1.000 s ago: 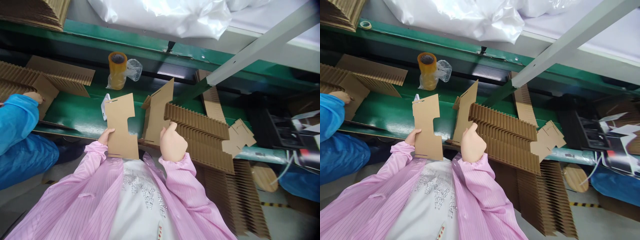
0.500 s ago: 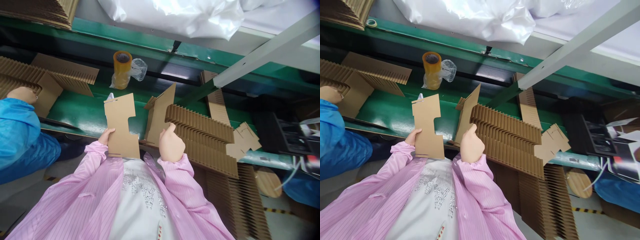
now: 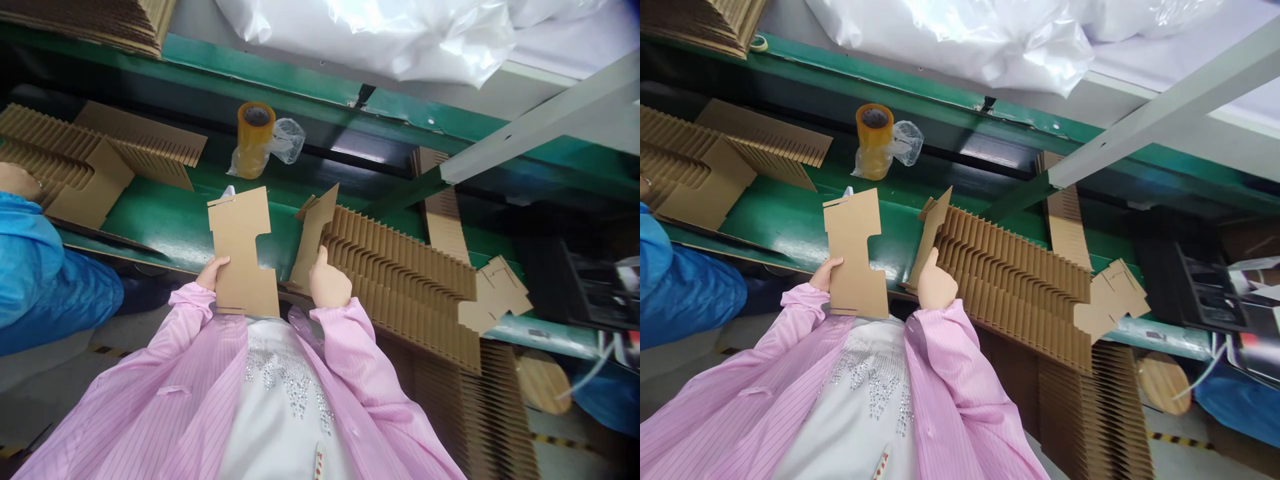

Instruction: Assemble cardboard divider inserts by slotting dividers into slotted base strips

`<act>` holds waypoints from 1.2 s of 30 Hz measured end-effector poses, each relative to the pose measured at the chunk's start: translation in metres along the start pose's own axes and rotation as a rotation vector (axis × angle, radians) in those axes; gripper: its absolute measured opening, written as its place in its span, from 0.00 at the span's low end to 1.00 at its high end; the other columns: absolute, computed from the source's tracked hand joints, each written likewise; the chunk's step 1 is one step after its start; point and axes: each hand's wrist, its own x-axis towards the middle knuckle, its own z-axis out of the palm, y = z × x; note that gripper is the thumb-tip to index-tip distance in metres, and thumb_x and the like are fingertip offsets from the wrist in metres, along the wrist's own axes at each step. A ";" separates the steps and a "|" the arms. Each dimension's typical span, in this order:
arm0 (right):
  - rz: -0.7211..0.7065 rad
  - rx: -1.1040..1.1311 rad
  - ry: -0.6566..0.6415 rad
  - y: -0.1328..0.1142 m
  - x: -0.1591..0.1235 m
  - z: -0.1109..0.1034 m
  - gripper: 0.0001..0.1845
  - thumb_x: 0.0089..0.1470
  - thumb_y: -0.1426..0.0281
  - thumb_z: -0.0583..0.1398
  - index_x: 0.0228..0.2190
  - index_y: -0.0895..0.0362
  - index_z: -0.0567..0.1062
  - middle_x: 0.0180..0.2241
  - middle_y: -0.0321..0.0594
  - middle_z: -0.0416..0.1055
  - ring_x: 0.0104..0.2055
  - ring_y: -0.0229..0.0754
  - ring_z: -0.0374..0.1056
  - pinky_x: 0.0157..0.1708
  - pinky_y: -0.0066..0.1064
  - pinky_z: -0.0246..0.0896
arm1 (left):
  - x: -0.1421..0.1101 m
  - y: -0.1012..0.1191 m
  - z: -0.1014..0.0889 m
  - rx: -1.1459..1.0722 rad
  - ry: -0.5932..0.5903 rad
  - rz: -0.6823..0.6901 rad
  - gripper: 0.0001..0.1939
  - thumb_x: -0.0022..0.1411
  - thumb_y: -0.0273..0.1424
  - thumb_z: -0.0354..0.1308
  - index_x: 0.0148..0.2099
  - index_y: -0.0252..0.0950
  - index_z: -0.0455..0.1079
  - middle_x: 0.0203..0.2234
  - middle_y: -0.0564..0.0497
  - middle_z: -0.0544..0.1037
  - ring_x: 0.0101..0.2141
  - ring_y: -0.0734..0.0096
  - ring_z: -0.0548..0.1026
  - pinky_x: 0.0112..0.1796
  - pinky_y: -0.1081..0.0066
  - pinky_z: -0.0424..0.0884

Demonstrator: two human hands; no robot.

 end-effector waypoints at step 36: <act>-0.362 0.741 0.289 0.060 -0.037 -0.018 0.36 0.60 0.58 0.49 0.64 0.60 0.50 0.55 0.53 0.65 0.47 0.47 0.70 0.43 0.36 0.65 | -0.003 -0.020 0.059 0.090 -0.404 0.325 0.32 0.58 0.51 0.58 0.58 0.37 0.66 0.52 0.41 0.74 0.49 0.59 0.74 0.45 0.63 0.71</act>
